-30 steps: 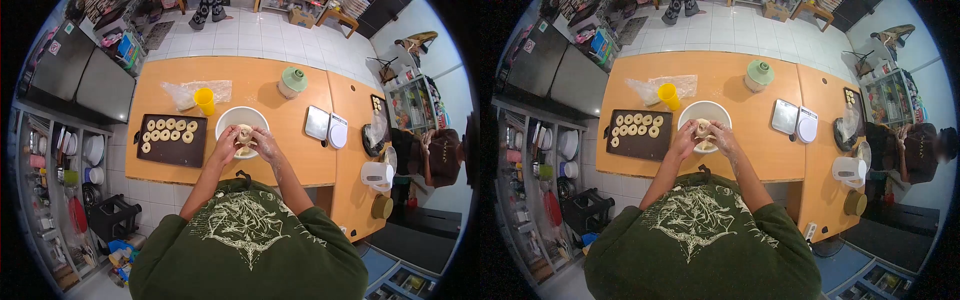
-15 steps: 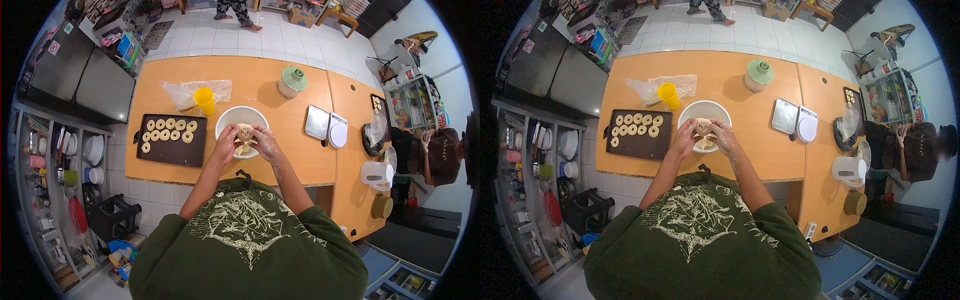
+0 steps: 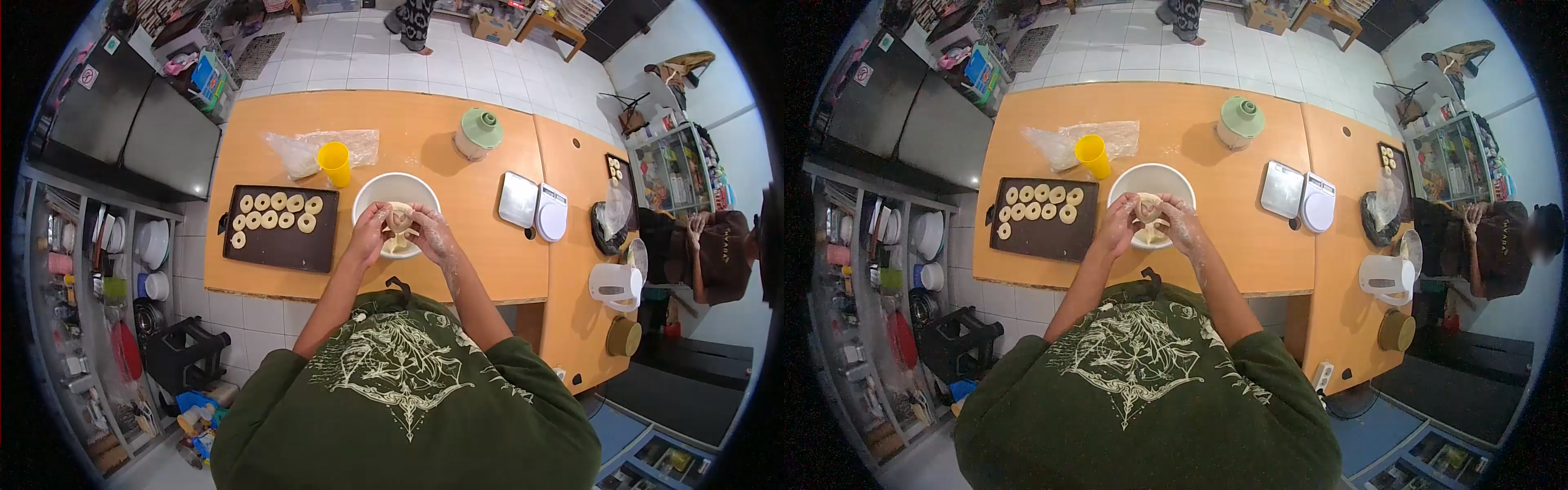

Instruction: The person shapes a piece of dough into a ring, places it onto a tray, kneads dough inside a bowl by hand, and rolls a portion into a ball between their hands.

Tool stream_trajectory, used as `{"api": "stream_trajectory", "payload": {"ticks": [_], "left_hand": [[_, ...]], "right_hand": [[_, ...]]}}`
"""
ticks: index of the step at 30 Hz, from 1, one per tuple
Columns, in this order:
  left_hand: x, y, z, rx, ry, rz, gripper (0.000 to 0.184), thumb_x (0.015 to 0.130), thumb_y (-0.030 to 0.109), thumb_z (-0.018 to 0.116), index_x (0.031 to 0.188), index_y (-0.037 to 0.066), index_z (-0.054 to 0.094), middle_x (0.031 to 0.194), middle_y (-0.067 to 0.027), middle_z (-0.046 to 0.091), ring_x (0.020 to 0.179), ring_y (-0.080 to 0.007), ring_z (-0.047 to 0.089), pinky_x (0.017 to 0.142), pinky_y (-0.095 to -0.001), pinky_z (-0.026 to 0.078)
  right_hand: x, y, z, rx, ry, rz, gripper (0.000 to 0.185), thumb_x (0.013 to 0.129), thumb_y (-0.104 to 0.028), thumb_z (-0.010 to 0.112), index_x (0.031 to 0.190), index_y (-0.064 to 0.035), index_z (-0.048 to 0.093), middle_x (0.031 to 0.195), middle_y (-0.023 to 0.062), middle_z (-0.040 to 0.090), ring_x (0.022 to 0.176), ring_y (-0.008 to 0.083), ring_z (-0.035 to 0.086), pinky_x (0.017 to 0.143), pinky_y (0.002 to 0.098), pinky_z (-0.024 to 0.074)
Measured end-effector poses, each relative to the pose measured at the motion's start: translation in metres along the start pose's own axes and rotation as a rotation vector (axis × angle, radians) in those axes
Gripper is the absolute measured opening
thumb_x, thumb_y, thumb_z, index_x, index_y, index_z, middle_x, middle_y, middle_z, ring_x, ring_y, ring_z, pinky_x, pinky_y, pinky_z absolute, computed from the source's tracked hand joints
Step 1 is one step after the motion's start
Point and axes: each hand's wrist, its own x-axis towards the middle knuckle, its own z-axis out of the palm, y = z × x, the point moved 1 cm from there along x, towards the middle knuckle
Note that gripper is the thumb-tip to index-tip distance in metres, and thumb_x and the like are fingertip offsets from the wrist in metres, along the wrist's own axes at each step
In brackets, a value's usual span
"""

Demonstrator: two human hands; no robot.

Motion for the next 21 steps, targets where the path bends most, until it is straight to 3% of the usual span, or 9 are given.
{"api": "stream_trajectory", "payload": {"ticks": [9, 16, 18, 21], "left_hand": [[-0.001, 0.002, 0.001, 0.038, 0.026, -0.026, 0.009, 0.099, 0.021, 0.053, 0.103, 0.014, 0.055, 0.091, 0.002, 0.059, 0.088, -0.0109, 0.056, 0.075, -0.0315, 0.045], [-0.001, 0.002, 0.001, 0.002, 0.006, -0.001, 0.012, 0.097, 0.019, 0.056, 0.107, 0.012, 0.054, 0.098, 0.0, 0.062, 0.092, -0.0121, 0.059, 0.078, -0.0302, 0.05], [-0.002, 0.005, 0.0, 0.135, 0.006, -0.019, 0.019, 0.095, 0.016, 0.058, 0.112, 0.011, 0.052, 0.103, -0.0024, 0.063, 0.094, -0.0123, 0.06, 0.079, -0.0317, 0.051], [-0.004, 0.008, 0.003, 0.085, 0.023, -0.021, 0.029, 0.09, 0.013, 0.065, 0.114, 0.009, 0.05, 0.105, -0.005, 0.063, 0.093, -0.0135, 0.061, 0.077, -0.0298, 0.051]], "right_hand": [[-0.01, -0.009, 0.009, 0.09, -0.068, 0.012, 0.021, 0.094, -0.021, 0.059, 0.113, -0.0118, 0.058, 0.106, 0.0013, 0.063, 0.096, 0.0121, 0.059, 0.081, 0.0317, 0.0459], [-0.003, -0.002, 0.004, -0.114, 0.001, 0.065, 0.018, 0.091, -0.02, 0.064, 0.108, -0.0141, 0.06, 0.099, -0.0004, 0.064, 0.093, 0.0097, 0.058, 0.078, 0.0285, 0.0451], [0.0, 0.001, -0.001, -0.117, 0.027, 0.058, 0.014, 0.092, -0.02, 0.063, 0.105, -0.0153, 0.061, 0.099, -0.0019, 0.065, 0.092, 0.0083, 0.058, 0.078, 0.0279, 0.0454], [-0.003, -0.001, -0.001, -0.035, -0.011, 0.026, 0.011, 0.092, -0.02, 0.063, 0.102, -0.016, 0.061, 0.1, -0.0028, 0.066, 0.092, 0.0076, 0.058, 0.078, 0.0276, 0.0452]]}}
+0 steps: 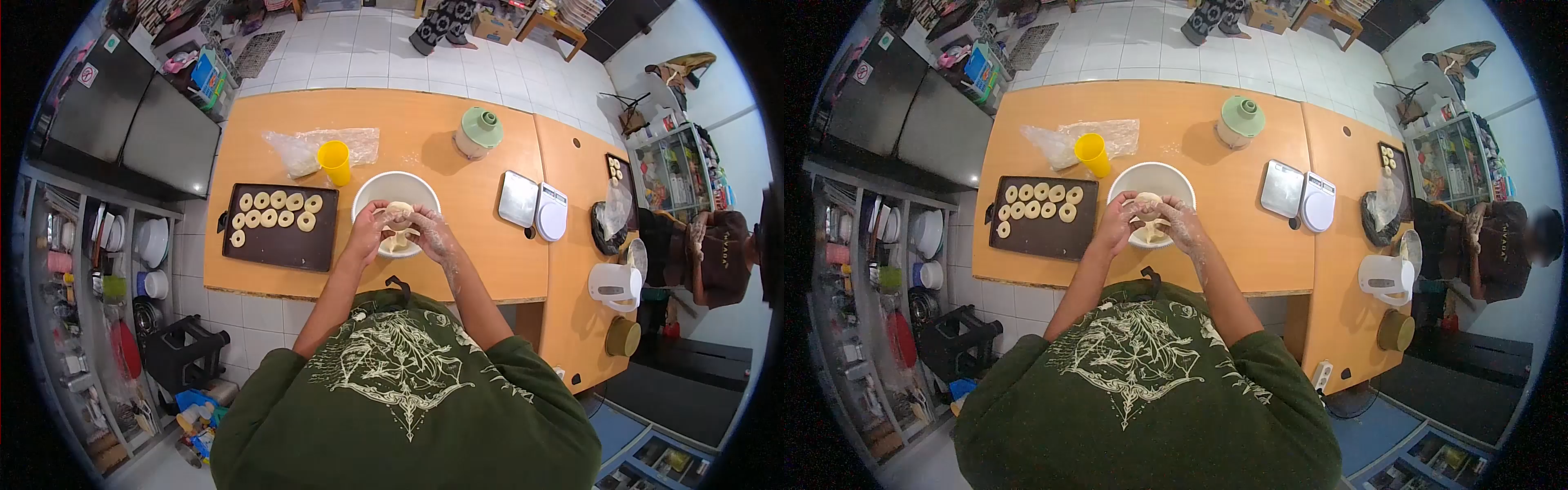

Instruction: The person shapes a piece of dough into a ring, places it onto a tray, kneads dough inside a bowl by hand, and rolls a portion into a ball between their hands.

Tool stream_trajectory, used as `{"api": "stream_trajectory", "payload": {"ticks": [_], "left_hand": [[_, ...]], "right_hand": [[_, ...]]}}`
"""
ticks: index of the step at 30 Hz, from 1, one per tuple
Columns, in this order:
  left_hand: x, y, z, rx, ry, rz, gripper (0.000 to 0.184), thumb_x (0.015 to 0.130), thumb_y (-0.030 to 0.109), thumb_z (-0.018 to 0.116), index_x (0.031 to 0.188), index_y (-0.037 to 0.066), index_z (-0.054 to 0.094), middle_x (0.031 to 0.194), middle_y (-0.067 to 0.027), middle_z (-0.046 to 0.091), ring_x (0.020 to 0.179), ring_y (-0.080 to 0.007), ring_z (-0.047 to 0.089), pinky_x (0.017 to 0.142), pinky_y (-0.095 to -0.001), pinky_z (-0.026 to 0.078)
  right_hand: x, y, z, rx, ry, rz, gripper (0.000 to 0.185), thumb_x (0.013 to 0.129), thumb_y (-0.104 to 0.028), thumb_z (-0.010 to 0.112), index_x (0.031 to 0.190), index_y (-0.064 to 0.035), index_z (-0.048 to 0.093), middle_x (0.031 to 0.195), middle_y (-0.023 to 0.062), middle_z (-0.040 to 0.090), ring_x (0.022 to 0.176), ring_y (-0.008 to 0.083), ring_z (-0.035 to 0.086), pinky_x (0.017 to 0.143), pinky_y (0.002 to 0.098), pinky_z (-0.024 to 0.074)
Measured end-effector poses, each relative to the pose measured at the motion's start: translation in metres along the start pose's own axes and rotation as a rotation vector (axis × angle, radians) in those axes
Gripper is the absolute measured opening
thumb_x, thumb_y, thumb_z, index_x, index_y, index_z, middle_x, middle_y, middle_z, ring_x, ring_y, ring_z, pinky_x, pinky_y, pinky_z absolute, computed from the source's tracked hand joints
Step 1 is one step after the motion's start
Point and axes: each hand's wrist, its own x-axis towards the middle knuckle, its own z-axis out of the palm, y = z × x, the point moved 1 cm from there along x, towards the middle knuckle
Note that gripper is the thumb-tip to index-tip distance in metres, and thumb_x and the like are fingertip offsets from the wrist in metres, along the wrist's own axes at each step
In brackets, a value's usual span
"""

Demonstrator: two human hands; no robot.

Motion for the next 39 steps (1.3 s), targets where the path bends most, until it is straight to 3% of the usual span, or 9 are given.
{"api": "stream_trajectory", "payload": {"ticks": [7, 16, 25, 27, 31, 33, 37, 39], "left_hand": [[0.004, -0.004, -0.001, -0.09, 0.024, 0.043, 0.034, 0.091, 0.013, 0.065, 0.12, 0.007, 0.047, 0.107, -0.0071, 0.063, 0.094, -0.0146, 0.063, 0.076, -0.0274, 0.052], [0.002, -0.001, 0.003, 0.093, 0.071, 0.056, 0.032, 0.091, 0.008, 0.063, 0.119, 0.006, 0.048, 0.106, -0.0079, 0.064, 0.092, -0.0148, 0.064, 0.076, -0.0281, 0.054], [0.004, -0.002, 0.0, -0.018, 0.012, 0.038, 0.031, 0.093, 0.005, 0.059, 0.121, 0.007, 0.046, 0.105, -0.0098, 0.065, 0.098, -0.016, 0.063, 0.08, -0.0305, 0.054], [0.003, -0.005, 0.002, -0.084, 0.022, 0.049, 0.032, 0.094, 0.007, 0.057, 0.123, 0.004, 0.045, 0.106, -0.0115, 0.063, 0.092, -0.0186, 0.065, 0.075, -0.0313, 0.055], [0.006, -0.016, -0.004, -0.295, -0.015, 0.033, 0.029, 0.095, 0.01, 0.054, 0.123, 0.004, 0.047, 0.106, -0.0101, 0.063, 0.091, -0.0198, 0.064, 0.076, -0.0332, 0.055], [0.008, -0.019, -0.009, -0.348, -0.128, -0.089, 0.026, 0.096, 0.018, 0.056, 0.119, 0.005, 0.054, 0.107, -0.0088, 0.063, 0.096, -0.0194, 0.062, 0.081, -0.0362, 0.053], [0.005, -0.018, 0.001, -0.144, -0.068, -0.17, 0.021, 0.097, 0.019, 0.056, 0.114, 0.006, 0.058, 0.105, -0.0065, 0.064, 0.096, -0.0176, 0.062, 0.08, -0.0342, 0.053], [0.006, -0.018, 0.002, -0.064, -0.01, -0.075, 0.02, 0.097, 0.02, 0.056, 0.113, 0.007, 0.058, 0.104, -0.0049, 0.064, 0.095, -0.0154, 0.062, 0.08, -0.0329, 0.052]], "right_hand": [[0.0, -0.001, 0.001, -0.023, 0.016, 0.018, 0.014, 0.094, -0.025, 0.061, 0.104, -0.0156, 0.061, 0.101, -0.0009, 0.064, 0.093, 0.0102, 0.058, 0.08, 0.0297, 0.0445], [0.004, 0.005, -0.004, -0.023, 0.04, 0.005, 0.02, 0.095, -0.029, 0.059, 0.109, -0.0143, 0.061, 0.103, 0.0001, 0.064, 0.094, 0.0121, 0.058, 0.08, 0.0312, 0.0445], [0.008, 0.006, -0.007, 0.035, 0.059, -0.027, 0.016, 0.095, -0.028, 0.06, 0.103, -0.0147, 0.062, 0.098, -0.001, 0.065, 0.091, 0.0113, 0.059, 0.077, 0.0309, 0.0441], [0.008, 0.006, -0.007, 0.06, 0.059, -0.027, 0.015, 0.095, -0.028, 0.06, 0.102, -0.0146, 0.062, 0.098, -0.0009, 0.064, 0.091, 0.0114, 0.058, 0.076, 0.031, 0.0437], [0.009, 0.005, -0.011, 0.102, 0.082, -0.043, 0.015, 0.096, -0.027, 0.059, 0.103, -0.0148, 0.062, 0.098, -0.0008, 0.063, 0.093, 0.0117, 0.057, 0.075, 0.0305, 0.0423], [0.008, 0.004, -0.011, 0.109, 0.071, -0.047, 0.015, 0.096, -0.027, 0.059, 0.104, -0.0149, 0.062, 0.098, -0.0008, 0.063, 0.093, 0.0119, 0.057, 0.075, 0.0302, 0.042], [0.005, 0.0, -0.006, 0.042, 0.051, -0.05, 0.018, 0.095, -0.029, 0.061, 0.106, -0.0151, 0.063, 0.099, -0.0009, 0.063, 0.091, 0.0114, 0.057, 0.075, 0.0301, 0.0419], [0.006, 0.003, -0.006, 0.012, 0.056, -0.045, 0.018, 0.094, -0.03, 0.061, 0.106, -0.0152, 0.063, 0.099, -0.0011, 0.063, 0.09, 0.0112, 0.057, 0.075, 0.0301, 0.0419]]}}
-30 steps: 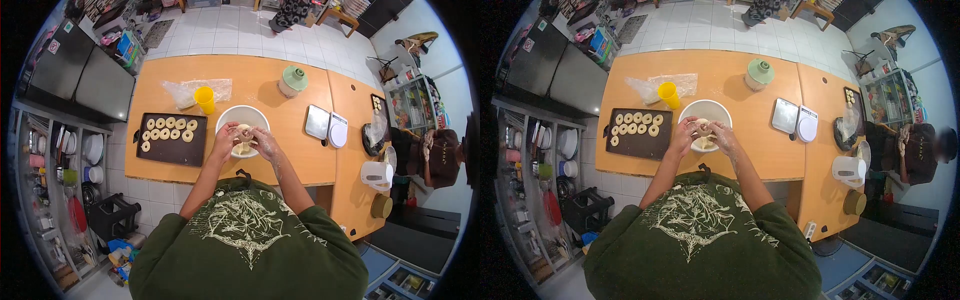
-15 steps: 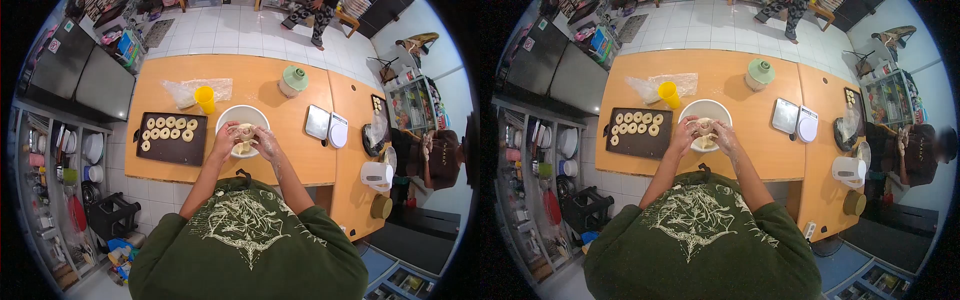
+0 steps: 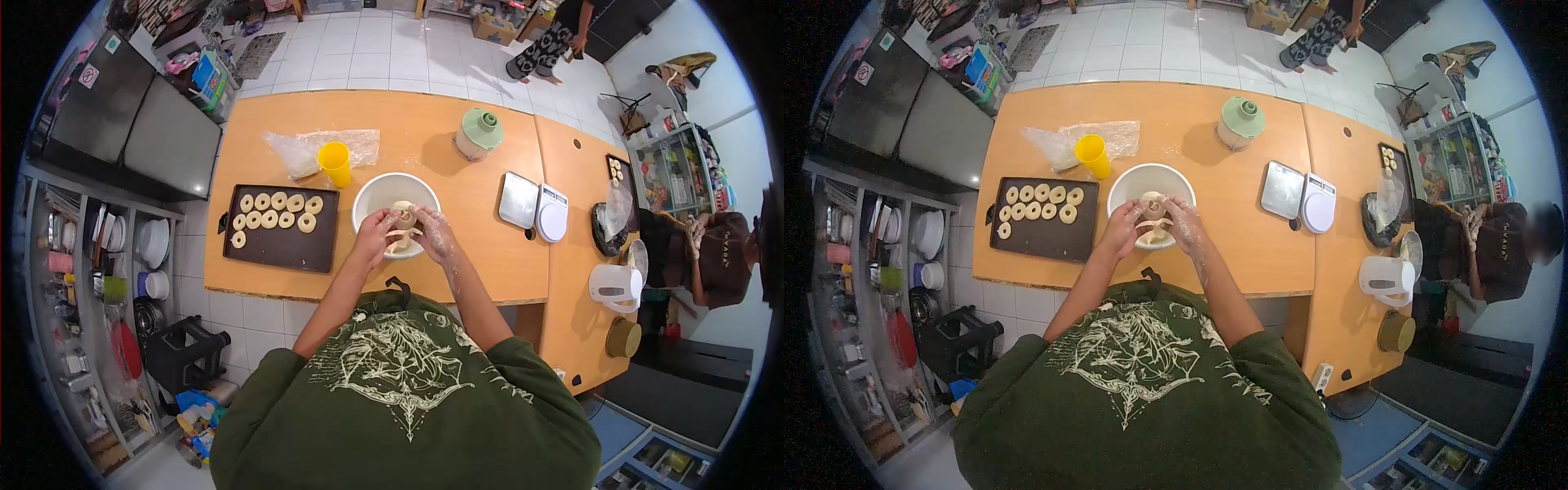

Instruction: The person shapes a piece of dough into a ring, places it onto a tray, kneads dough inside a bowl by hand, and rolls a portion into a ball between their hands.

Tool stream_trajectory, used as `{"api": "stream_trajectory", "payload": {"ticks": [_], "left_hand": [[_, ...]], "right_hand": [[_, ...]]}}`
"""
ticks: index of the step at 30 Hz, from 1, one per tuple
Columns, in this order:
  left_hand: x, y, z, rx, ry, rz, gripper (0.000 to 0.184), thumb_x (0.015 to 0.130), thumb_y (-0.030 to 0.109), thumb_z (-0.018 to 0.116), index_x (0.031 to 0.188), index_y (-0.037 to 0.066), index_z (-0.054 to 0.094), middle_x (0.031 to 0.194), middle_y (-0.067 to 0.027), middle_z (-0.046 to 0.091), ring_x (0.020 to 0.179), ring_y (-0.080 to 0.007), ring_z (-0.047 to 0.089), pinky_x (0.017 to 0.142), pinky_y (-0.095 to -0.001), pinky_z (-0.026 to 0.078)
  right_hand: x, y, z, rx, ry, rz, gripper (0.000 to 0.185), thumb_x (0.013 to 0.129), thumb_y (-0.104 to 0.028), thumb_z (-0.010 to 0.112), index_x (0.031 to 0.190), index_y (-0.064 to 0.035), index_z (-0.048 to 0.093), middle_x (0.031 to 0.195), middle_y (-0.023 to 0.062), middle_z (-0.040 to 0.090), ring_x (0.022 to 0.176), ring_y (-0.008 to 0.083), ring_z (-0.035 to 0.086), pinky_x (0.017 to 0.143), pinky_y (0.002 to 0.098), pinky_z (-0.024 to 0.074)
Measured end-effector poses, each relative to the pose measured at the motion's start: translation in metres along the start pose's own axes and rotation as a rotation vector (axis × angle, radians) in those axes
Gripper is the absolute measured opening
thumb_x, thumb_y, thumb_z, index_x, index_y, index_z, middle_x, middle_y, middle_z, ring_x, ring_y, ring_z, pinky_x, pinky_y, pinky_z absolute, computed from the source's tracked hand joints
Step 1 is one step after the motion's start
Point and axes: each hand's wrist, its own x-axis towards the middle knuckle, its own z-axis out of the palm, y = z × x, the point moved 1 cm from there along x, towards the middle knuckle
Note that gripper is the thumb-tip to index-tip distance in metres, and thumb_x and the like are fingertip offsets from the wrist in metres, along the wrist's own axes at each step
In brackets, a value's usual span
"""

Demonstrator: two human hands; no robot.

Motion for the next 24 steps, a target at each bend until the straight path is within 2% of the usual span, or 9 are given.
{"api": "stream_trajectory", "payload": {"ticks": [1, 3, 6, 8, 12, 15, 20, 24], "left_hand": [[0.001, 0.0, 0.001, 0.001, 0.0, 0.0, 0.02, 0.097, 0.02, 0.056, 0.113, 0.007, 0.058, 0.104, -0.0049, 0.064, 0.095, -0.0154, 0.062, 0.08, -0.0329, 0.052], [0.0, 0.003, 0.002, 0.013, 0.05, 0.049, 0.018, 0.095, 0.022, 0.061, 0.104, 0.007, 0.062, 0.094, -0.0028, 0.066, 0.084, -0.0112, 0.063, 0.071, -0.027, 0.053], [-0.004, 0.006, 0.005, 0.011, 0.076, 0.054, 0.018, 0.095, 0.021, 0.062, 0.104, 0.006, 0.062, 0.095, -0.0031, 0.066, 0.084, -0.0115, 0.063, 0.07, -0.027, 0.054], [-0.004, 0.008, 0.005, 0.037, 0.07, 0.068, 0.018, 0.095, 0.021, 0.062, 0.105, 0.006, 0.062, 0.095, -0.003, 0.066, 0.085, -0.0114, 0.063, 0.07, -0.0271, 0.054], [-0.004, 0.009, 0.003, 0.068, 0.037, 0.075, 0.019, 0.094, 0.019, 0.063, 0.107, 0.005, 0.061, 0.098, -0.0031, 0.066, 0.089, -0.0112, 0.063, 0.071, -0.0268, 0.053], [-0.004, 0.01, 0.001, 0.038, 0.001, 0.052, 0.02, 0.094, 0.017, 0.063, 0.109, 0.004, 0.061, 0.101, -0.0037, 0.066, 0.09, -0.0115, 0.063, 0.072, -0.0265, 0.053], [-0.005, 0.01, 0.0, 0.081, -0.049, 0.071, 0.022, 0.094, 0.016, 0.061, 0.113, 0.005, 0.06, 0.103, -0.0039, 0.066, 0.092, -0.0123, 0.062, 0.074, -0.0274, 0.053], [-0.006, 0.01, 0.001, -0.035, -0.059, 0.071, 0.023, 0.094, 0.017, 0.061, 0.114, 0.006, 0.06, 0.104, -0.004, 0.065, 0.092, -0.0121, 0.062, 0.075, -0.0279, 0.053]], "right_hand": [[0.0, 0.001, 0.0, 0.011, 0.006, -0.008, 0.019, 0.094, -0.03, 0.061, 0.105, -0.0152, 0.063, 0.097, -0.0014, 0.064, 0.089, 0.0109, 0.057, 0.075, 0.0297, 0.042], [-0.001, 0.0, 0.002, 0.023, 0.012, -0.016, 0.019, 0.094, -0.031, 0.061, 0.105, -0.0152, 0.064, 0.096, -0.0017, 0.064, 0.088, 0.0106, 0.057, 0.075, 0.0294, 0.0421], [-0.003, -0.003, 0.004, 0.032, 0.068, -0.005, 0.019, 0.094, -0.03, 0.061, 0.104, -0.015, 0.065, 0.094, -0.0027, 0.064, 0.087, 0.0098, 0.057, 0.074, 0.028, 0.0423], [0.001, 0.003, -0.003, -0.117, 0.05, -0.011, 0.019, 0.094, -0.03, 0.062, 0.104, -0.0149, 0.065, 0.095, -0.0028, 0.063, 0.087, 0.0089, 0.056, 0.073, 0.0265, 0.0421], [-0.001, 0.002, 0.0, -0.216, 0.043, 0.017, 0.02, 0.093, -0.03, 0.063, 0.104, -0.014, 0.065, 0.094, -0.003, 0.063, 0.085, 0.008, 0.055, 0.072, 0.0248, 0.0416], [-0.002, 0.001, 0.001, -0.195, 0.073, -0.002, 0.017, 0.093, -0.028, 0.062, 0.102, -0.0139, 0.065, 0.094, -0.0027, 0.063, 0.084, 0.0079, 0.055, 0.071, 0.0246, 0.0414], [-0.005, -0.006, 0.002, 0.101, -0.087, -0.023, 0.013, 0.095, -0.025, 0.06, 0.102, -0.0153, 0.061, 0.095, -0.0023, 0.063, 0.085, 0.0081, 0.056, 0.069, 0.0252, 0.0408], [-0.01, -0.01, 0.011, 0.079, -0.043, -0.019, 0.012, 0.095, -0.025, 0.06, 0.102, -0.0145, 0.06, 0.095, -0.0022, 0.063, 0.085, 0.008, 0.056, 0.069, 0.0254, 0.0406]]}}
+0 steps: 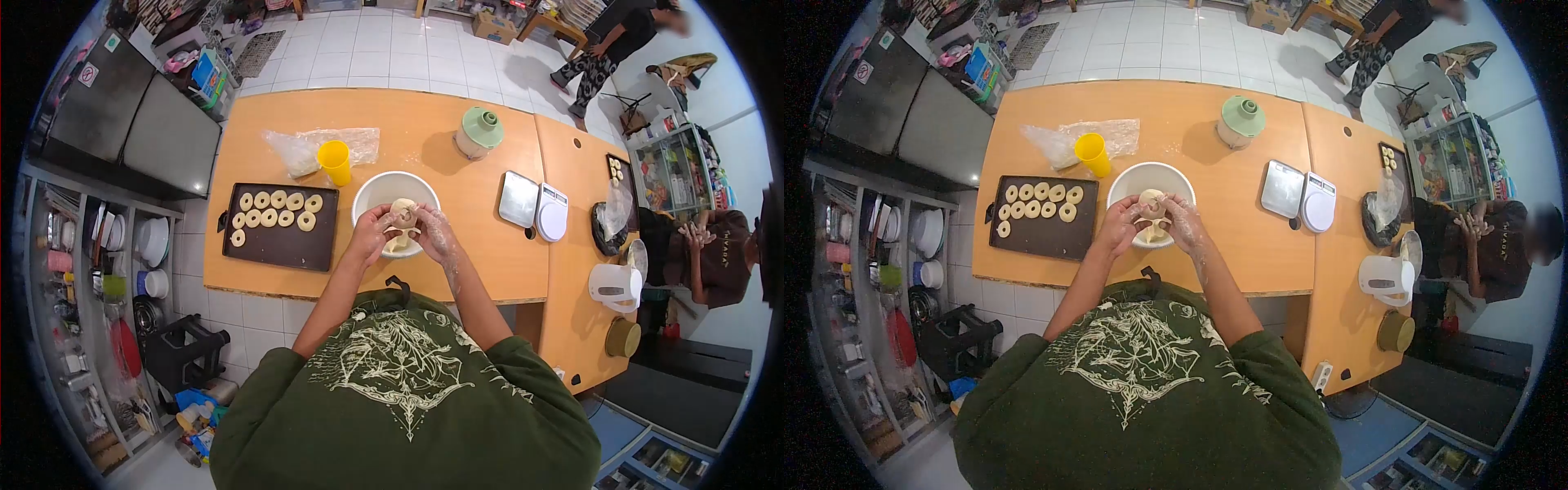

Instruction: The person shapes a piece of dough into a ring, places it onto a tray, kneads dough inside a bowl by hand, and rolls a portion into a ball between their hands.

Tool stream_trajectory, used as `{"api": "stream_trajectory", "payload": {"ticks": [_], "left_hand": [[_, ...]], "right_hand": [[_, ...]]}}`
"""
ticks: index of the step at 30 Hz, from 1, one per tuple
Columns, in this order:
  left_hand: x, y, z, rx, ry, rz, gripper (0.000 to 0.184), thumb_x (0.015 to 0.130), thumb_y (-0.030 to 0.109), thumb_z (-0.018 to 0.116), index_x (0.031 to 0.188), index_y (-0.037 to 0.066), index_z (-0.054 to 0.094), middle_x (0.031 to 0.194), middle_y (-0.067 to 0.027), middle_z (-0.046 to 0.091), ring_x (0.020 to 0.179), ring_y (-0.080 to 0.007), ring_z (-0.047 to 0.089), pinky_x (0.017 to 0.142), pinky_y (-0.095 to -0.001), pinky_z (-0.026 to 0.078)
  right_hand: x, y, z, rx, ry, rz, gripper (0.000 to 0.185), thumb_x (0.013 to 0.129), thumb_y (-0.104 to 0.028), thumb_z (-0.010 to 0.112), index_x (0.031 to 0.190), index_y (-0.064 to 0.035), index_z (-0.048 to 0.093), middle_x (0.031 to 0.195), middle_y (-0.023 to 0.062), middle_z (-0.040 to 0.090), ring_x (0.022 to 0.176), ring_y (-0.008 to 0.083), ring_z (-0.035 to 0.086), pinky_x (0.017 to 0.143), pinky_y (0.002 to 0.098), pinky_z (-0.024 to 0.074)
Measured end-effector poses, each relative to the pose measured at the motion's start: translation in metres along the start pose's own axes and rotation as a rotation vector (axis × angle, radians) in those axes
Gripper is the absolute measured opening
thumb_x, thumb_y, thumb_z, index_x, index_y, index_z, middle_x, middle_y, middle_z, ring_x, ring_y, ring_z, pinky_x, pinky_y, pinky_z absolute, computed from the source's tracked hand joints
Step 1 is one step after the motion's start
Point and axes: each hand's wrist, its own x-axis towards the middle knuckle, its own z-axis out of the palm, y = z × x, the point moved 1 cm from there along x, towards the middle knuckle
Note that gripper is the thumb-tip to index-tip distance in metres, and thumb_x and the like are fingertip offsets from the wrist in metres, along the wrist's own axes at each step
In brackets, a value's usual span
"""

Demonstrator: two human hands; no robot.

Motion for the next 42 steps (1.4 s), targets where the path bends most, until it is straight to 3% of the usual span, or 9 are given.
{"api": "stream_trajectory", "payload": {"ticks": [7, 9, 11, 14, 21, 27, 35, 42], "left_hand": [[0.005, -0.003, -0.005, -0.031, 0.091, 0.005, 0.021, 0.094, 0.017, 0.061, 0.112, 0.005, 0.062, 0.103, -0.0043, 0.066, 0.089, -0.0113, 0.063, 0.073, -0.0268, 0.052], [0.004, 0.0, -0.003, 0.085, 0.128, 0.025, 0.021, 0.094, 0.016, 0.062, 0.112, 0.005, 0.063, 0.101, -0.0045, 0.067, 0.086, -0.0111, 0.064, 0.069, -0.0256, 0.054], [0.002, 0.003, 0.001, 0.112, 0.144, 0.029, 0.022, 0.094, 0.016, 0.063, 0.112, 0.004, 0.063, 0.101, -0.0048, 0.067, 0.085, -0.0112, 0.065, 0.067, -0.0253, 0.055], [-0.002, 0.008, 0.006, 0.149, 0.138, 0.028, 0.024, 0.093, 0.014, 0.064, 0.113, 0.002, 0.063, 0.1, -0.0054, 0.068, 0.085, -0.0115, 0.065, 0.067, -0.0255, 0.056], [0.004, 0.002, 0.0, 0.305, 0.132, 0.067, 0.025, 0.09, 0.008, 0.065, 0.113, 0.0, 0.062, 0.101, -0.0066, 0.067, 0.086, -0.0125, 0.066, 0.071, -0.026, 0.057], [0.0, 0.006, 0.005, 0.232, 0.141, -0.031, 0.025, 0.091, 0.012, 0.065, 0.112, 0.0, 0.062, 0.102, -0.007, 0.067, 0.086, -0.0124, 0.066, 0.07, -0.0252, 0.055], [0.004, 0.004, -0.003, 0.244, 0.17, 0.04, 0.026, 0.092, 0.014, 0.064, 0.113, 0.0, 0.061, 0.1, -0.0071, 0.068, 0.088, -0.0142, 0.067, 0.072, -0.0256, 0.056], [0.003, 0.002, 0.001, 0.227, 0.137, 0.052, 0.024, 0.092, 0.014, 0.065, 0.11, -0.001, 0.063, 0.097, -0.0087, 0.069, 0.082, -0.0131, 0.068, 0.07, -0.0256, 0.057]], "right_hand": [[0.003, 0.003, -0.006, -0.018, -0.048, -0.009, 0.014, 0.095, -0.024, 0.057, 0.103, -0.0132, 0.06, 0.099, -0.0005, 0.064, 0.092, 0.0092, 0.058, 0.075, 0.0271, 0.0454], [0.003, 0.005, -0.004, -0.002, -0.051, 0.0, 0.014, 0.096, -0.024, 0.057, 0.104, -0.0129, 0.061, 0.1, -0.0004, 0.064, 0.092, 0.009, 0.059, 0.076, 0.0265, 0.0456], [0.009, 0.013, -0.008, -0.243, 0.101, -0.028, 0.014, 0.096, -0.023, 0.057, 0.104, -0.0124, 0.062, 0.098, -0.0007, 0.065, 0.091, 0.0085, 0.059, 0.075, 0.0254, 0.0461], [0.013, 0.016, -0.014, -0.294, 0.098, -0.056, 0.019, 0.096, -0.027, 0.06, 0.108, -0.013, 0.063, 0.096, -0.0025, 0.065, 0.088, 0.0074, 0.058, 0.073, 0.0244, 0.0456], [0.009, 0.011, -0.013, -0.23, 0.071, -0.029, 0.017, 0.096, -0.025, 0.059, 0.107, -0.0138, 0.063, 0.095, -0.0023, 0.065, 0.087, 0.0074, 0.057, 0.074, 0.0245, 0.0451], [0.008, 0.015, -0.01, -0.172, 0.078, -0.032, 0.018, 0.096, -0.022, 0.058, 0.11, -0.0128, 0.061, 0.099, -0.0015, 0.063, 0.09, 0.009, 0.057, 0.077, 0.0271, 0.0439], [0.01, 0.019, -0.015, -0.124, 0.062, -0.035, 0.013, 0.094, -0.019, 0.059, 0.106, -0.0132, 0.06, 0.099, -0.0017, 0.064, 0.088, 0.0088, 0.058, 0.073, 0.0249, 0.0466], [0.0, 0.007, 0.001, -0.246, 0.092, -0.022, 0.016, 0.093, -0.026, 0.062, 0.105, -0.0144, 0.062, 0.098, -0.0032, 0.064, 0.088, 0.0075, 0.057, 0.074, 0.0243, 0.0449]]}}
